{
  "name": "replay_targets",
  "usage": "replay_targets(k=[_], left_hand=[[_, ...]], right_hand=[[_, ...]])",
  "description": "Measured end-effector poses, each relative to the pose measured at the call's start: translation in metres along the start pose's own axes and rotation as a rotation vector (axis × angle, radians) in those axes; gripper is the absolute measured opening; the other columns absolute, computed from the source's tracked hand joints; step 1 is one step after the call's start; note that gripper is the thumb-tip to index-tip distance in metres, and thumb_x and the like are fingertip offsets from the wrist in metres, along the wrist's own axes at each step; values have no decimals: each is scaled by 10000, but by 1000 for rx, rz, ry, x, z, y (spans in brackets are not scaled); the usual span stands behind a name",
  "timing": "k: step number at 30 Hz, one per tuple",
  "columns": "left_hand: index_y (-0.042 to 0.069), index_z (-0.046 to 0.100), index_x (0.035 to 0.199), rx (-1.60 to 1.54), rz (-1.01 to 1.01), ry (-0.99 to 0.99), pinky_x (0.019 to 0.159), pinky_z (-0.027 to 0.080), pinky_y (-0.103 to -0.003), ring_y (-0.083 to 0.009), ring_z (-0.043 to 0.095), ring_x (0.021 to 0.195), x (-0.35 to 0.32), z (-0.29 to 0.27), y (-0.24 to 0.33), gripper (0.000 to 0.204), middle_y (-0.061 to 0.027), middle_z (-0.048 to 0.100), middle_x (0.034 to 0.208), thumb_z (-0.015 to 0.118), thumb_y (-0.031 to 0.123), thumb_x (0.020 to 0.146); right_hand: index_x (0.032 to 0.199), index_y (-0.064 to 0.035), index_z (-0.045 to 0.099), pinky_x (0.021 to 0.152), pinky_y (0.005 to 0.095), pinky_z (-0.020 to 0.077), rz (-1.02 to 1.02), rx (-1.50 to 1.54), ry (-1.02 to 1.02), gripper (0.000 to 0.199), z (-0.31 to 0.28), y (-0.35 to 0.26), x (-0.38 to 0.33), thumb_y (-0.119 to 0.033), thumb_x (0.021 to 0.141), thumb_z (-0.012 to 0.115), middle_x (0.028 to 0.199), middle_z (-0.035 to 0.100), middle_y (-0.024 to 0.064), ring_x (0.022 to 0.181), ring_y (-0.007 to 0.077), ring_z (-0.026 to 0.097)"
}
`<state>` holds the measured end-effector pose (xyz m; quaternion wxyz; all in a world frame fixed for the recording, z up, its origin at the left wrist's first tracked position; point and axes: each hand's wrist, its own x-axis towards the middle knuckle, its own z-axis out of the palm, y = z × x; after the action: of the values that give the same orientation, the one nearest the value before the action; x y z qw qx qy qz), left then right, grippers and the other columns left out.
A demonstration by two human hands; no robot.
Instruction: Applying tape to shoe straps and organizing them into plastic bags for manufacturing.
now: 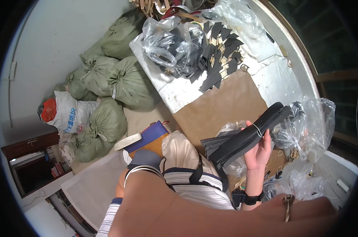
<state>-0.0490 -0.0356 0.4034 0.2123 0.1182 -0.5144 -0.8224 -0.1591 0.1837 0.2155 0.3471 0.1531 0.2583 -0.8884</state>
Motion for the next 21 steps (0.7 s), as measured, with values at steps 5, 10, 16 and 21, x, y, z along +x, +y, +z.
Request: replay_targets(k=[5, 10, 16, 21], left_hand=[[41, 557, 914, -39, 20, -54, 731, 466, -364, -211, 608, 782, -11, -26, 15, 131, -107, 646, 906, 560, 169, 885], [29, 563, 963, -83, 29, -133, 759, 466, -360, -210, 612, 816, -12, -45, 17, 146, -116, 643, 947, 554, 157, 892], [16, 570, 1021, -144, 18, -221, 793, 466, -356, -208, 617, 856, -5, -52, 9, 177, -127, 639, 996, 546, 142, 900], [4, 575, 1070, -238, -11, -411, 821, 466, -352, -206, 621, 890, 77, -31, -38, 209, -136, 636, 1037, 540, 130, 907]], right_hand=[[1287, 1, 543, 1015, 479, 481, 44, 13, -22, 440, 9, 7, -4, -347, 1041, 439, 1295, 571, 263, 1131, 368, 603], [1289, 4, 538, 1010, 479, 483, 29, 2, 11, 432, 9, 15, -3, -335, 1042, 436, 1319, 555, 263, 1140, 366, 600], [1278, -1, 545, 1006, 477, 487, 56, -1, 67, 423, 8, 19, 0, -334, 1040, 441, 1331, 553, 258, 1145, 361, 602], [1264, 0, 546, 976, 449, 511, 68, 19, 183, 417, -19, 9, 27, -337, 1034, 462, 1298, 594, 210, 1095, 332, 633]])
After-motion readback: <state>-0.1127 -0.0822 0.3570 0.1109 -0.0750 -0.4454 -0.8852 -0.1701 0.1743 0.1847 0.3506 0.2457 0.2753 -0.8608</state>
